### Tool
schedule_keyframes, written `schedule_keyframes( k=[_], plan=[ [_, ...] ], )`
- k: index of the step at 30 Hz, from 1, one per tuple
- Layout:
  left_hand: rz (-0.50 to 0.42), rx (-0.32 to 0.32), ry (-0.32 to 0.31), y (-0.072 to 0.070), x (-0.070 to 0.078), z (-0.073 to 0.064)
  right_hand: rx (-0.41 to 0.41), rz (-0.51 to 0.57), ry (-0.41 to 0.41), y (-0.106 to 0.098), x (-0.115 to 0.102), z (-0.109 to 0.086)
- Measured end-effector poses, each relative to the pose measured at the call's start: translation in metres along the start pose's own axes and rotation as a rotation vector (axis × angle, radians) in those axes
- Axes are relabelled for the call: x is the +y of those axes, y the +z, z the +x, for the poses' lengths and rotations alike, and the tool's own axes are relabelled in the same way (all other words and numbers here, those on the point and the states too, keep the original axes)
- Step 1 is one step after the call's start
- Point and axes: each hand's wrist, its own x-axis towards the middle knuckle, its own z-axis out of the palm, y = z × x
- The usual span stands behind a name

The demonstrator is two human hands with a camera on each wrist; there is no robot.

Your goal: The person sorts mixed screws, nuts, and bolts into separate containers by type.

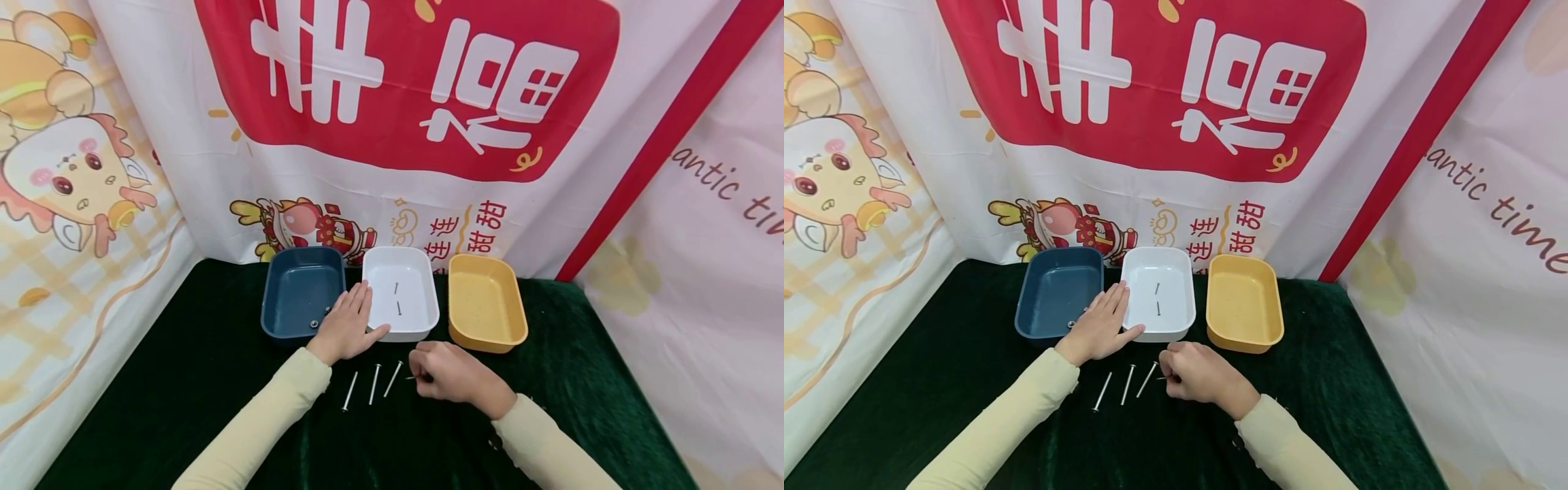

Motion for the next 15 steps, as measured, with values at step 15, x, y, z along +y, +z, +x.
schedule_keyframes(
  k=[15],
  plan=[
    [0.005,0.010,0.013,-0.001,0.001,-0.001,0.191,-0.052,0.047,-0.017,0.014,0.010]
  ],
)
